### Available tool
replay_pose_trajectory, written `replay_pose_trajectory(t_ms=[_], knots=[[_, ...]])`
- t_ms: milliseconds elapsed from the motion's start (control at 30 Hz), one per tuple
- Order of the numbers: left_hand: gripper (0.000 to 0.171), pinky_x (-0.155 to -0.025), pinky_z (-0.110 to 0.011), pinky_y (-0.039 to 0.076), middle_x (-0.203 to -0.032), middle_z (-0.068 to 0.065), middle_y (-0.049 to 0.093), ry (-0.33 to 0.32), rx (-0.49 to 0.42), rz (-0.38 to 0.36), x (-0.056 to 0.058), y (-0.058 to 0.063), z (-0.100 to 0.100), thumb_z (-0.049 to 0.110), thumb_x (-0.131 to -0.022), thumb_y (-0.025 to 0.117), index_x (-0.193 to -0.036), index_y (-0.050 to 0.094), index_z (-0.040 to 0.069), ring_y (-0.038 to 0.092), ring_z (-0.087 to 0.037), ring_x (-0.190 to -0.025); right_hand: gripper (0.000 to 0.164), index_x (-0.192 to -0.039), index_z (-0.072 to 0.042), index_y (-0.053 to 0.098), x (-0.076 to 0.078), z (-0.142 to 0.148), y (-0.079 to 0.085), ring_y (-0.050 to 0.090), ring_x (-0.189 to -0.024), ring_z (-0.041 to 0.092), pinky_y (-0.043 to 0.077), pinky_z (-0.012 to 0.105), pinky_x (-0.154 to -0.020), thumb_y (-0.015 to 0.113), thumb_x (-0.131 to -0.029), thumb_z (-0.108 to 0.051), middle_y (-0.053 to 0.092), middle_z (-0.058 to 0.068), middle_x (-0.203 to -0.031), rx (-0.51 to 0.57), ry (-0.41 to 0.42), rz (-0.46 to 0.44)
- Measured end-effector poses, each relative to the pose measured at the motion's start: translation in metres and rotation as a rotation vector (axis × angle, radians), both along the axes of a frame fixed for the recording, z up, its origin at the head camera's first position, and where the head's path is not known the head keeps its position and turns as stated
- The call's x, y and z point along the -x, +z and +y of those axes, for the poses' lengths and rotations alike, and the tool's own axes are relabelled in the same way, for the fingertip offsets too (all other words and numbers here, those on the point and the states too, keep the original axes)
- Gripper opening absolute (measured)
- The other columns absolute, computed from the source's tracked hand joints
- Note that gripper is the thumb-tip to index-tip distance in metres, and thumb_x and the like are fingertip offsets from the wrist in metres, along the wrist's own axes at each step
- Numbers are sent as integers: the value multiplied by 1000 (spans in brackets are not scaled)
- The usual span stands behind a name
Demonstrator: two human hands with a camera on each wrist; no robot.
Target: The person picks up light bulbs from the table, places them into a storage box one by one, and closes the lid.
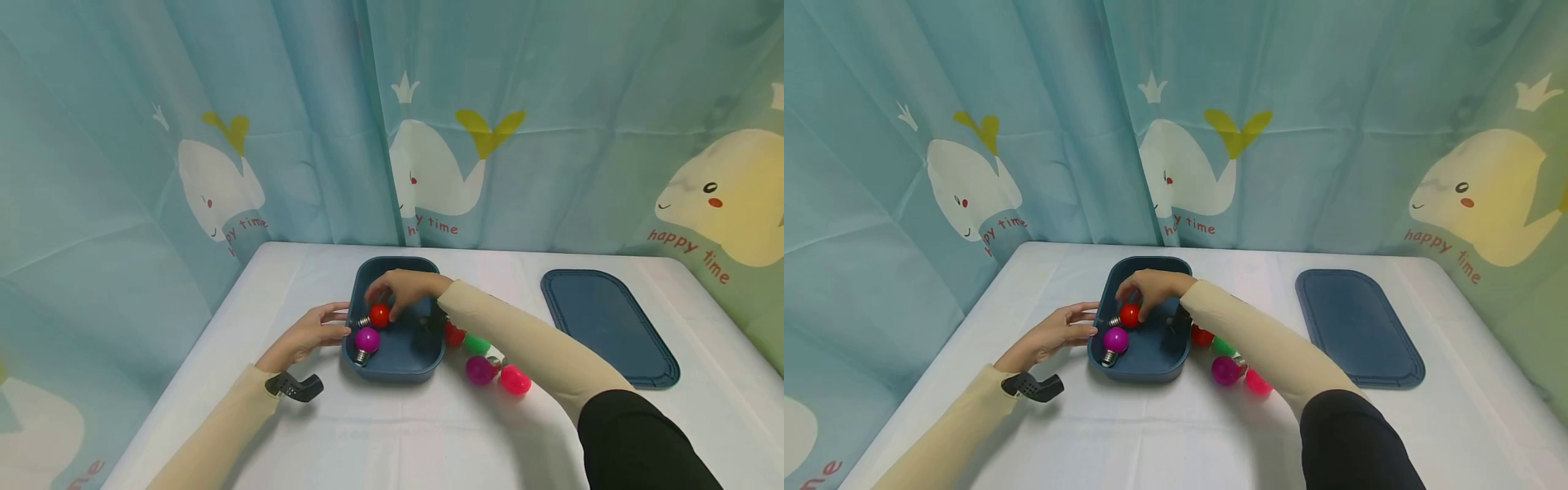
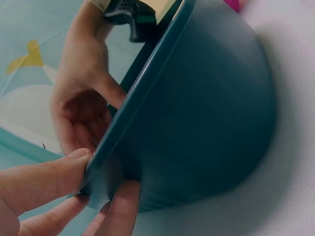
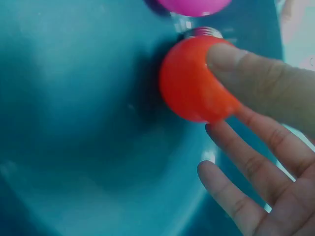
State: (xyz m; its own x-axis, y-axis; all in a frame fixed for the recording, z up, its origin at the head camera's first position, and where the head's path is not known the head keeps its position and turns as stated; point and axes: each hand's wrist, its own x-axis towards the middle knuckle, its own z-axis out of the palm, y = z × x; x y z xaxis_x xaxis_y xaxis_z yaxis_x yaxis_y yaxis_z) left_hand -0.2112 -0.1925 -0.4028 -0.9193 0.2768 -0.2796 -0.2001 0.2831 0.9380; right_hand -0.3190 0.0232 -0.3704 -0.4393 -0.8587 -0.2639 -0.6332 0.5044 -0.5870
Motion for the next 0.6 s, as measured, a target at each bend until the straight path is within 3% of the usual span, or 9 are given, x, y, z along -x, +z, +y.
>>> replay_pose_trajectory(t_ms=[167,333,600], knots=[[62,-96,-45,50,-142,-30,37,-10,-5,5,0,0,1,4,-89,57,-144,30,-1,52,-39,-121,58,-130,-5,54,-3,8,19,60,-115,26,54,32,-92,75,-76,-4,59,12,-130,39,57,23],[62,-97,-45,50,-142,-30,37,-10,0,6,0,-1,1,5,-89,58,-144,30,0,51,-39,-122,60,-131,-3,52,-9,17,35,59,-116,30,50,46,-97,75,-76,-5,57,15,-132,65,88,37],[62,-98,-47,48,-142,-30,35,-14,10,7,0,-1,1,5,-89,58,-144,29,-1,50,-41,-123,61,-133,-11,52,-22,42,58,58,-118,28,47,45,-102,76,-77,-10,57,10,-133,72,44,73]])
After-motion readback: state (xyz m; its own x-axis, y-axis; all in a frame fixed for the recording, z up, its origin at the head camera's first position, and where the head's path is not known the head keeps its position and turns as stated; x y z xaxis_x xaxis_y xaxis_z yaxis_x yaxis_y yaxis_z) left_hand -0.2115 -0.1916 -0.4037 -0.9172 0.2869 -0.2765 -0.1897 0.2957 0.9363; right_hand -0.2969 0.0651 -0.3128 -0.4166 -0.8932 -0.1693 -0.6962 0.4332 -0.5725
